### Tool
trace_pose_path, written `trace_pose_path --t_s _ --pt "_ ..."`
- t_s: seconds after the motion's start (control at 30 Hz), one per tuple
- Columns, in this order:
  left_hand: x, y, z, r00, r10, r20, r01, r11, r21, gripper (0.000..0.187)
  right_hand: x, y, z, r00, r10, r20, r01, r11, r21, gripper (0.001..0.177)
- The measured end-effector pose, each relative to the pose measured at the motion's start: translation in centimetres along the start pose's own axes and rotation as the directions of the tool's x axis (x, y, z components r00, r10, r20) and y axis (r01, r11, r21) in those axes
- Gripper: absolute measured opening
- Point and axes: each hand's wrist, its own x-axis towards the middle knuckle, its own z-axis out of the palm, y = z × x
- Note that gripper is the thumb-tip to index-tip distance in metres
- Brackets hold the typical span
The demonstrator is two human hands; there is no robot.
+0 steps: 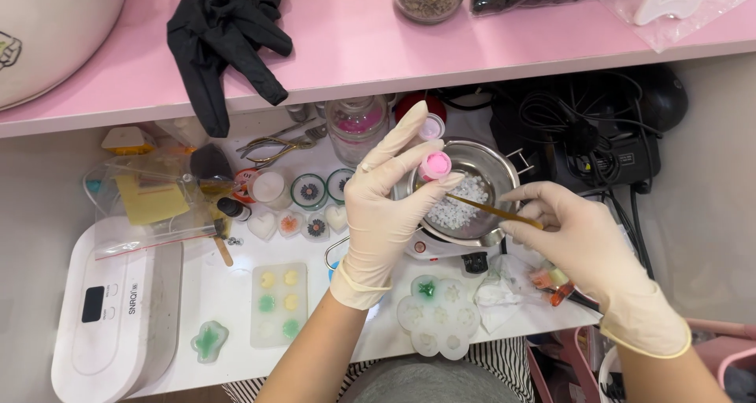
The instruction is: Melt wax pellets in a pot and add coloring for candle production.
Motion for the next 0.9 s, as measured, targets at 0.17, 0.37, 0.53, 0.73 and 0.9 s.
trace_pose_path --t_s 0.17,0.37,0.53,0.73,0.9 --pt "0.0 -0.9 -0.5 0.999 -0.025 -0.034 0.024 0.999 -0.021 0.043 1.0 0.4 1.3 0.965 -0.206 -0.163 0.254 0.888 0.384 0.025" --pt "-0.1 -1.4 -0.7 0.998 -0.023 -0.053 0.023 1.000 0.001 0.043 2.4 2.9 0.6 0.877 -0.174 -0.448 0.438 0.674 0.595 0.021" --pt "-0.1 -1.0 -0.2 0.996 -0.080 -0.028 0.080 0.996 -0.027 0.042 3.8 6.7 -0.5 0.834 -0.143 -0.533 0.540 0.408 0.736 0.024" --pt "-1.2 0.2 1.0 0.981 -0.192 0.041 0.194 0.977 -0.085 0.038 2.4 8.6 -1.9 0.714 -0.226 -0.662 0.700 0.241 0.672 0.040" --pt "-2.0 0.5 2.0 0.971 -0.201 0.131 0.210 0.976 -0.060 0.038 0.5 6.6 -2.3 0.622 -0.327 -0.711 0.780 0.334 0.529 0.050"
